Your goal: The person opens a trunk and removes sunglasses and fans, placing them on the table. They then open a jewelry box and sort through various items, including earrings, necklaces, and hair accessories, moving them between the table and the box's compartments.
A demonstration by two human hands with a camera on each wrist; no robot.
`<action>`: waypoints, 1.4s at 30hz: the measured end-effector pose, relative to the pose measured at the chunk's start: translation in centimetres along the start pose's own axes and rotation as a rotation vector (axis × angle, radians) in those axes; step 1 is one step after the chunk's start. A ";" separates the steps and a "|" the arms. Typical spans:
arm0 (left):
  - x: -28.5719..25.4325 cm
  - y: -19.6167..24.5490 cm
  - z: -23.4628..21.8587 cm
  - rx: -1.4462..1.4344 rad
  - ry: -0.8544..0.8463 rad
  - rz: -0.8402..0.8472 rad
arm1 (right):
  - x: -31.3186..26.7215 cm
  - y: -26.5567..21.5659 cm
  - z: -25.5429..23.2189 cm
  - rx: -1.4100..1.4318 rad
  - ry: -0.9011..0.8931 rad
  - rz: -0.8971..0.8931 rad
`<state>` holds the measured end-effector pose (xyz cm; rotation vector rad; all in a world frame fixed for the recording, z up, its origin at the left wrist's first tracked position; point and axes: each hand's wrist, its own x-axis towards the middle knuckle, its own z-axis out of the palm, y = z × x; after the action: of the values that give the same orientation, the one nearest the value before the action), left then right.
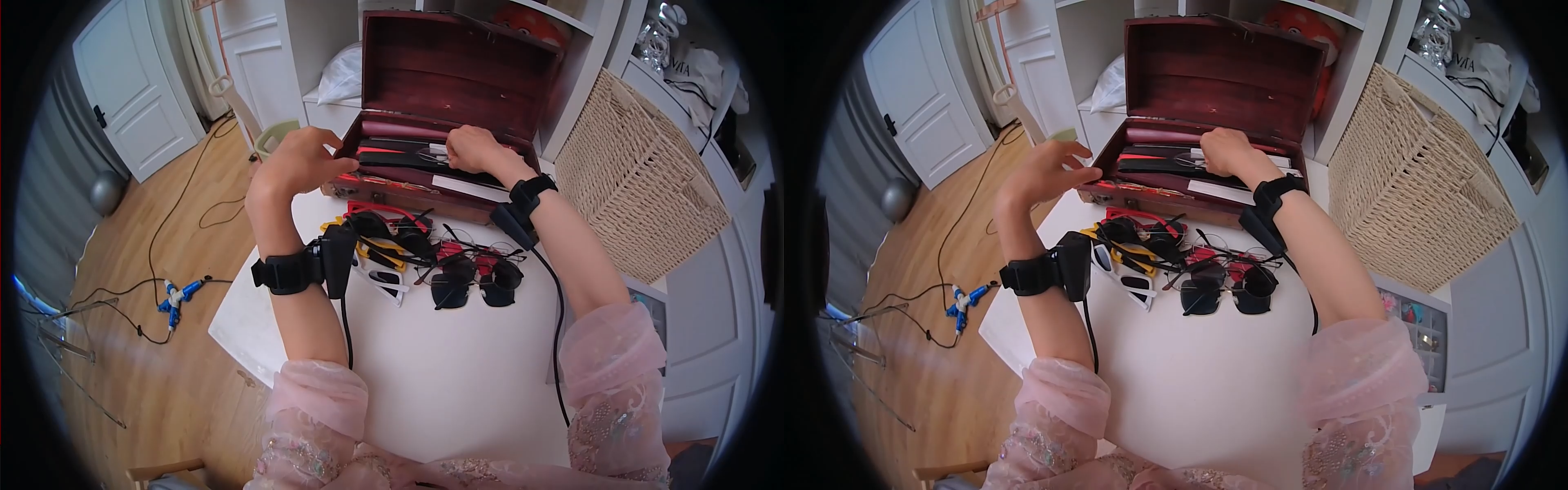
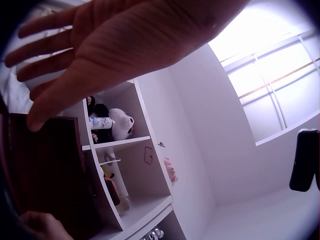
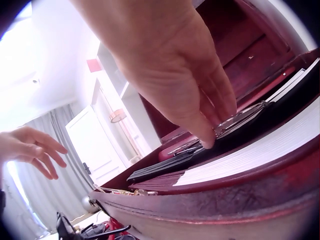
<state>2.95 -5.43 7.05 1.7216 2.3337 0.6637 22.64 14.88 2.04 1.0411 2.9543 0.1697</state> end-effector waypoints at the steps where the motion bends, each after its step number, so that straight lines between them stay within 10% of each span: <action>1: 0.0 -0.1 -0.1 -0.015 -0.009 0.014 | -0.1 -0.2 0.1 -0.001 -0.002 -0.002; 16: -0.1 -0.8 -0.1 -0.065 0.015 0.011 | -6.9 -10.5 -4.8 0.205 0.045 -0.433; 26: -0.3 -0.7 -0.3 -0.068 0.030 0.007 | -8.4 -15.6 0.7 0.085 0.249 -0.597; 37: -0.4 -0.3 -0.4 -0.026 0.012 -0.022 | -3.6 -10.8 -1.3 0.105 0.353 -0.352; 42: -0.3 -0.4 -0.4 -0.041 0.015 -0.030 | -1.4 -7.7 0.3 0.143 0.139 -0.173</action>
<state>2.52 -5.88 7.16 1.6668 2.3337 0.7163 18.88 8.08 0.93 0.8105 3.2043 0.0310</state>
